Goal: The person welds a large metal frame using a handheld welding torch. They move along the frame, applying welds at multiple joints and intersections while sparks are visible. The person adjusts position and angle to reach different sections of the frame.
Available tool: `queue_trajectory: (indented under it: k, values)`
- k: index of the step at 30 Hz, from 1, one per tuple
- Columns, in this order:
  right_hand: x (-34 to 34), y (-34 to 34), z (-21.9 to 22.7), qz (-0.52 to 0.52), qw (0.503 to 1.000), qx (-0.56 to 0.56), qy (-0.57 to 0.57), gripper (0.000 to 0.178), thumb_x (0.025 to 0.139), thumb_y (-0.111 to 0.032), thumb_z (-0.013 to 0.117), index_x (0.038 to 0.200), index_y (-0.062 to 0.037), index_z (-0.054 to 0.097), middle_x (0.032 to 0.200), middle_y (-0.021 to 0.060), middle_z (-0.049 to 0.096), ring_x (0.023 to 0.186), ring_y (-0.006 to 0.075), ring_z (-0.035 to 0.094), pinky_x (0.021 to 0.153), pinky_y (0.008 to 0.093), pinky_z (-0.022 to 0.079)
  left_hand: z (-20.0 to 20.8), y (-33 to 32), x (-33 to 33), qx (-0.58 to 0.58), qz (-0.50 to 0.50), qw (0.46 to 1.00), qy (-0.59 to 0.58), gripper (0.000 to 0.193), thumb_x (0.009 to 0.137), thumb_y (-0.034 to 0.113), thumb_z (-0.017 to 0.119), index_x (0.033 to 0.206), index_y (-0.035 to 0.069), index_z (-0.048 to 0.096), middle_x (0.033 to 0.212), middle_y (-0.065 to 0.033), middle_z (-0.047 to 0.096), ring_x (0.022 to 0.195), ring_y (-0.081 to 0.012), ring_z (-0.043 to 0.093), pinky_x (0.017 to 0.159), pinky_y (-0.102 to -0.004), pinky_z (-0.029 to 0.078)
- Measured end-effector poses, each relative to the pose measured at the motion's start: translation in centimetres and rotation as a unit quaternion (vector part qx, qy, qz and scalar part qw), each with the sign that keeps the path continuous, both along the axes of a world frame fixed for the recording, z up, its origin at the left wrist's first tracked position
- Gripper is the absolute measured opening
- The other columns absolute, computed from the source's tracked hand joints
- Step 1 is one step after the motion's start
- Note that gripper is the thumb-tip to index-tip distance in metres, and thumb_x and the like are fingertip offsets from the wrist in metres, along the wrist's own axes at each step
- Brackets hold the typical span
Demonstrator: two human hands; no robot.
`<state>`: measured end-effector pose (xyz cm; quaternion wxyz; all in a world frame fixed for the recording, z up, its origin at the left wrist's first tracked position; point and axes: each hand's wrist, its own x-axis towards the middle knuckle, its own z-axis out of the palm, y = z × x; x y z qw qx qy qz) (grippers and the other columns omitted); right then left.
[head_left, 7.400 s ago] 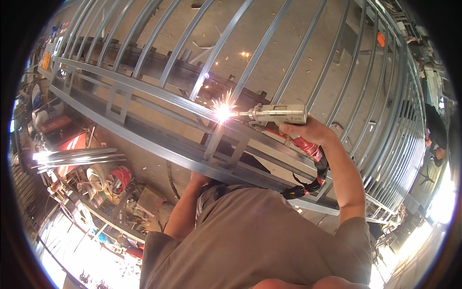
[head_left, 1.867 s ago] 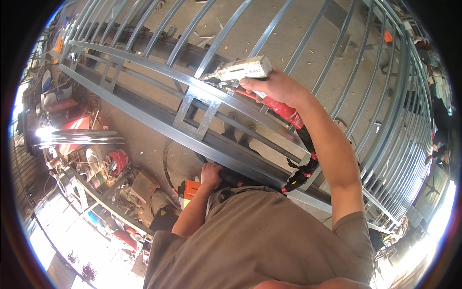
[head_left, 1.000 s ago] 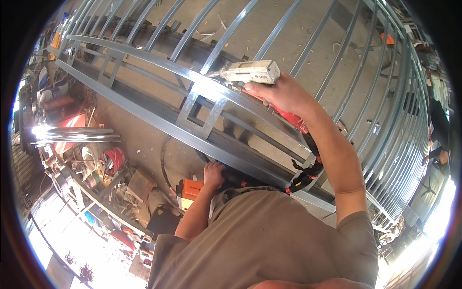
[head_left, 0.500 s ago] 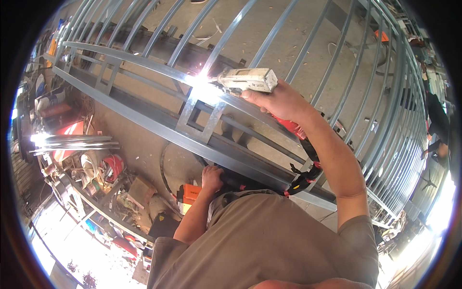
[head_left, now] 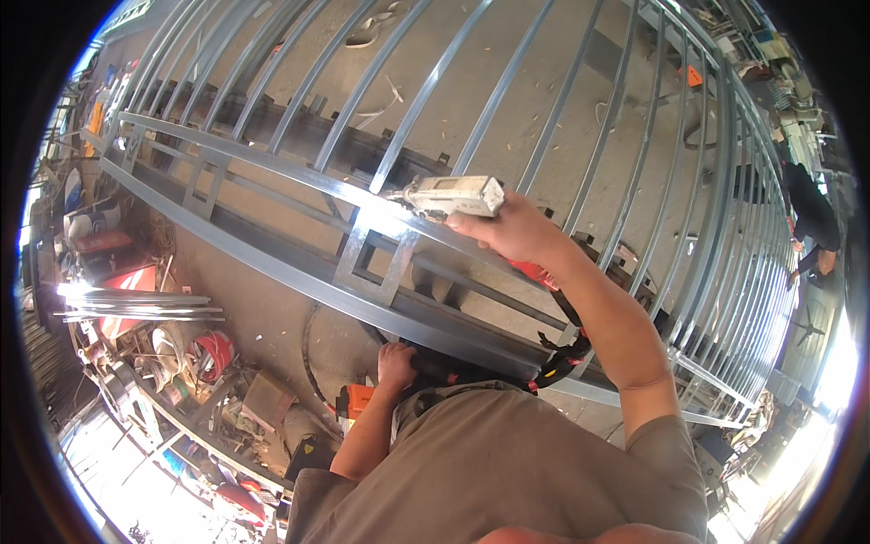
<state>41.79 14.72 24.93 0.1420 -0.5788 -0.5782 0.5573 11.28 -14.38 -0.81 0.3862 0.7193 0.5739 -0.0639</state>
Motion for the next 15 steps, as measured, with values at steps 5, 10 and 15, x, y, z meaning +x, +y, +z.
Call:
queue_trajectory:
  k: [5, 10, 15]
  values:
    - [-0.6, -1.1, -0.7, 0.026, 0.993, 0.113, -0.015, 0.044, 0.098, -0.042, 0.07, 0.131, -0.0131, 0.069, 0.119, 0.0154, 0.075, 0.11, 0.0362, 0.071, 0.096, 0.0412, 0.055, -0.5, 0.4, -0.8, 0.006, -0.014, 1.0, -0.005, 0.03, 0.07, 0.016, 0.073, 0.099, 0.016, 0.076, 0.104, -0.0087, 0.07, 0.119, -0.0307, 0.062, 0.113, -0.0474, 0.04]
    - [-1.1, -1.4, -0.2, 0.016, 0.996, 0.072, -0.039, 0.051, 0.096, -0.045, 0.071, 0.137, -0.016, 0.065, 0.121, 0.0139, 0.075, 0.112, 0.0361, 0.07, 0.097, 0.0417, 0.055, -0.2, 1.8, -0.9, -0.016, -0.051, 0.999, 0.01, 0.031, 0.067, 0.016, 0.074, 0.099, 0.017, 0.076, 0.104, -0.0084, 0.07, 0.12, -0.0302, 0.062, 0.113, -0.0469, 0.04]
    - [-1.5, -2.1, 0.4, 0.002, 0.997, 0.067, -0.047, 0.051, 0.097, -0.044, 0.07, 0.139, -0.016, 0.063, 0.121, 0.014, 0.075, 0.113, 0.0355, 0.07, 0.097, 0.0415, 0.054, 0.1, 2.1, -1.5, 0.011, -0.052, 0.999, 0.004, 0.033, 0.066, 0.015, 0.074, 0.098, 0.017, 0.076, 0.103, -0.008, 0.07, 0.119, -0.03, 0.062, 0.114, -0.0468, 0.04]
